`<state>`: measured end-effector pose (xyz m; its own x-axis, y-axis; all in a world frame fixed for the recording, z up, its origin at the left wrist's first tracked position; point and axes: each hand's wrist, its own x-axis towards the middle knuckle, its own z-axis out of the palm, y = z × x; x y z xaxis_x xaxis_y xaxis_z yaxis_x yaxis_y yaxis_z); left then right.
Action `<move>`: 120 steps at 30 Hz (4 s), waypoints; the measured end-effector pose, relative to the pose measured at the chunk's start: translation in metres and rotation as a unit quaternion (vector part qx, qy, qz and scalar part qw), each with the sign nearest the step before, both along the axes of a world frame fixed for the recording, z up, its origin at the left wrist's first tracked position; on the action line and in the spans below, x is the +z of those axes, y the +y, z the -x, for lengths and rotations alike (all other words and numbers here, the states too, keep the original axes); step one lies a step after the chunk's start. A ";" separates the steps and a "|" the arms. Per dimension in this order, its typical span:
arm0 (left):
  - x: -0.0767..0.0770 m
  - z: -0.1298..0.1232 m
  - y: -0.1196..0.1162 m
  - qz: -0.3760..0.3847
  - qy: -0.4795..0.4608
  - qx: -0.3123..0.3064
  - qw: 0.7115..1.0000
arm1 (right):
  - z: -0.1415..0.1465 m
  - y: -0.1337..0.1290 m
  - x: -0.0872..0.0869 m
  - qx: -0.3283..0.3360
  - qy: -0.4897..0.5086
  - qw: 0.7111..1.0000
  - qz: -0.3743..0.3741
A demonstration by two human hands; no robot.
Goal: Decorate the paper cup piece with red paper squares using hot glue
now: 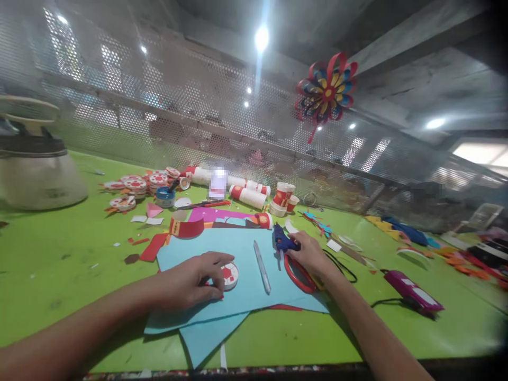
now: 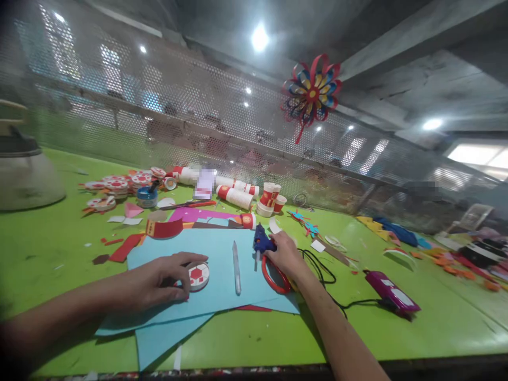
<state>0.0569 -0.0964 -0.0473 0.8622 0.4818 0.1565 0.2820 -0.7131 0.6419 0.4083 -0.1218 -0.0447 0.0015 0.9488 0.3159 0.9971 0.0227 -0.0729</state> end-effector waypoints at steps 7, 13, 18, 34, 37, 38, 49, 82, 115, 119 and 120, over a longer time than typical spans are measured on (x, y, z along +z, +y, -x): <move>0.011 0.000 -0.002 0.025 -0.006 -0.011 1.000 | 0.011 -0.005 0.010 0.012 0.018 1.000 0.004; 0.008 -0.001 -0.002 0.027 0.005 -0.011 1.000 | 0.065 -0.028 0.040 0.114 0.106 0.987 -0.031; 0.012 0.001 -0.002 0.084 -0.060 0.001 0.995 | 0.116 -0.040 0.046 0.216 0.205 0.955 -0.004; 0.017 -0.009 -0.011 0.217 -0.134 0.086 0.963 | 0.144 -0.051 0.036 0.187 0.440 0.860 0.177; 0.019 -0.010 -0.013 0.229 -0.133 0.084 0.961 | 0.145 -0.051 0.035 0.173 0.467 0.847 0.182; 0.019 -0.011 -0.014 0.228 -0.132 0.084 0.961 | 0.145 -0.051 0.035 0.170 0.473 0.845 0.183; 0.021 -0.013 -0.017 0.206 -0.116 0.096 0.967 | 0.146 -0.054 0.033 0.165 0.482 0.842 0.178; -0.019 -0.020 -0.019 -0.056 -0.058 0.095 0.992 | 0.137 -0.029 0.022 0.149 0.233 0.946 0.171; -0.016 -0.021 -0.024 -0.079 -0.057 0.112 0.989 | 0.140 -0.038 0.020 0.214 0.100 0.968 0.083; -0.014 -0.021 -0.024 -0.070 -0.049 0.114 0.990 | 0.140 -0.037 0.019 0.217 0.092 0.968 0.087; -0.014 -0.022 -0.024 -0.066 -0.046 0.113 0.990 | 0.140 -0.037 0.019 0.218 0.092 0.967 0.090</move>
